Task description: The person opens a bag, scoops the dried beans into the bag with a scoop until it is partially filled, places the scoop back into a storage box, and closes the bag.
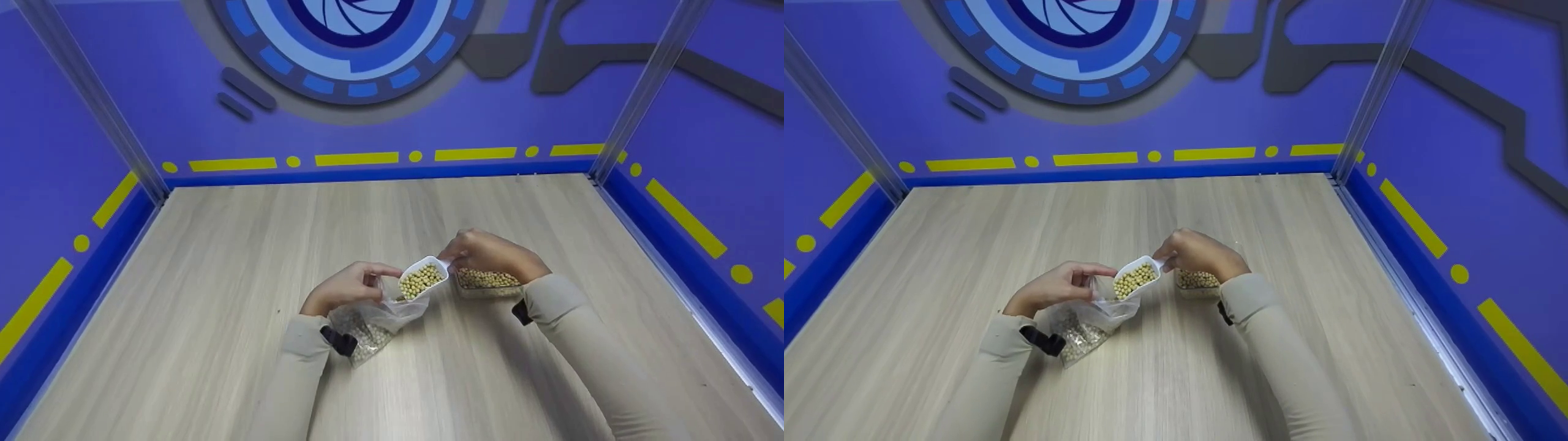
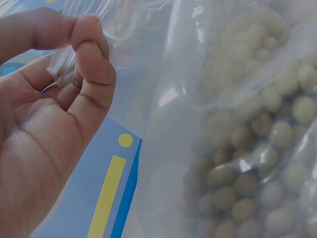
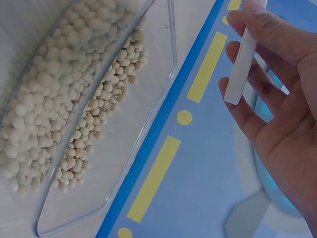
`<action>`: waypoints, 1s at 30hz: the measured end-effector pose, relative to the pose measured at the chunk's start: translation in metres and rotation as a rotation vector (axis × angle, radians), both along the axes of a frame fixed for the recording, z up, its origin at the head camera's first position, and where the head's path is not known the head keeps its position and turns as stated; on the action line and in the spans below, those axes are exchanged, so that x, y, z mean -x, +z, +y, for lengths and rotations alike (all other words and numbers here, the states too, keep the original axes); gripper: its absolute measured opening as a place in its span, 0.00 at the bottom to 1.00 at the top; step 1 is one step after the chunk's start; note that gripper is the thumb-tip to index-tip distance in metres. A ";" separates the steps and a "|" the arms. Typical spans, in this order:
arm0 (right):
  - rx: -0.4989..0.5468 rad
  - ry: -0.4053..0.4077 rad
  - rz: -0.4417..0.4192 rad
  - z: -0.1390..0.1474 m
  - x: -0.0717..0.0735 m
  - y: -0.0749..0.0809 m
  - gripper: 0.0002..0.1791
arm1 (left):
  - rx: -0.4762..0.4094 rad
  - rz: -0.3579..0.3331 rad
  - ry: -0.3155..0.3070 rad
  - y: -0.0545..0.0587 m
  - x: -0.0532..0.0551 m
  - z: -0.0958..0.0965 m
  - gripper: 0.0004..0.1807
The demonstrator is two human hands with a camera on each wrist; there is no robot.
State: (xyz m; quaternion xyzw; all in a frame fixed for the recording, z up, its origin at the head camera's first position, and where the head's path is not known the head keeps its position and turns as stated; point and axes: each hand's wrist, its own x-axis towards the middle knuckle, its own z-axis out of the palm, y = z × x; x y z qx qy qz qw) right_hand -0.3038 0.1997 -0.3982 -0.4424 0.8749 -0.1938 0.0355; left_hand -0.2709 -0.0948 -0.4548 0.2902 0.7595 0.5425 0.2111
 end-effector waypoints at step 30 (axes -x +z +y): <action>-0.029 0.002 0.028 -0.005 -0.004 0.008 0.13 | -0.014 0.031 -0.017 0.006 -0.005 -0.001 0.28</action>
